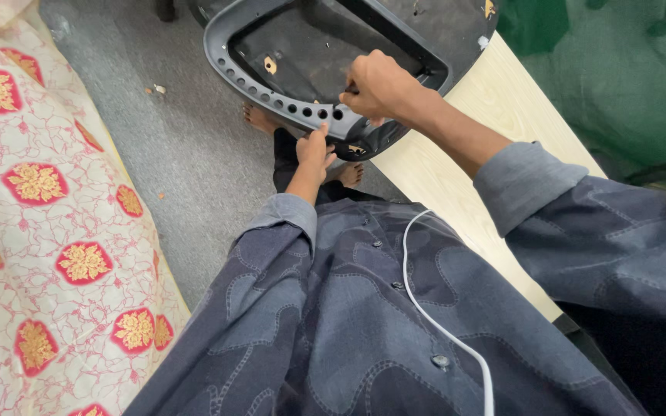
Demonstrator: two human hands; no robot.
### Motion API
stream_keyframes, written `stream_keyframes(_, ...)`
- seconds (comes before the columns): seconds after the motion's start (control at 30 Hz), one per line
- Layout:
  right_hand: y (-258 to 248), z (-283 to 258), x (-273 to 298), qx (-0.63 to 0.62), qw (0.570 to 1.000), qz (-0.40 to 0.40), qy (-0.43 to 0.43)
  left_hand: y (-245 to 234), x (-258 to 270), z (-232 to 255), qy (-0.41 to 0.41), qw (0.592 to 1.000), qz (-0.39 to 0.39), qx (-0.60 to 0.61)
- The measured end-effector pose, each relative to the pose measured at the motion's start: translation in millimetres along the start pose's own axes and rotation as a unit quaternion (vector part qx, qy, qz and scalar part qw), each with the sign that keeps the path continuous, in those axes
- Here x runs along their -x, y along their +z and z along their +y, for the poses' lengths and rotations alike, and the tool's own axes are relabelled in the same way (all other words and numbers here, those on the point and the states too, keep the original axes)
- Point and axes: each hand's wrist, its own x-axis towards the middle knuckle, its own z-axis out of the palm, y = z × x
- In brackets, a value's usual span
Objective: The person uses a screwdriver to attach a black plastic chair frame to a padded chair seat. They align the frame, insert screws, and tighten them to secure the components together.
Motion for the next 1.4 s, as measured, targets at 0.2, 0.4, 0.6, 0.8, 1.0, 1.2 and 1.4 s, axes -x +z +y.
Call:
stream_keyframes(0.2, 5, 7, -5, -0.104, 0.993, 0.053, 0.029, 10, 7, 8, 0.040, 0.997, 0.049, -0.049)
stream_keyframes(0.4, 12, 31, -16, 0.032, 0.972, 0.122, -0.199, 16, 15, 16, 0.062, 0.987, 0.098, -0.114)
stream_keyframes(0.6, 3, 16, -4, 0.026, 0.996, 0.016, -0.084, 10, 21, 17, 0.093, 0.955, 0.115, -0.257)
stream_keyframes(0.8, -6, -4, 0, -0.066, 0.995, 0.027, 0.071, 10, 9, 10, 0.113, 0.932, 0.175, -0.298)
stream_keyframes(1.0, -3, 1, -3, -0.065, 0.989, 0.012, 0.132, 12, 4, 9, 0.119, 0.922, 0.173, -0.325)
stream_keyframes(1.2, 13, 12, -7, 0.081, 0.975, 0.108, -0.179, 8, -1, 15, 0.108, 0.920, 0.154, -0.343)
stream_keyframes(1.4, 9, 5, -7, 0.052, 0.995, 0.017, -0.081, 6, 0, 17, 0.092, 0.925, 0.144, -0.340)
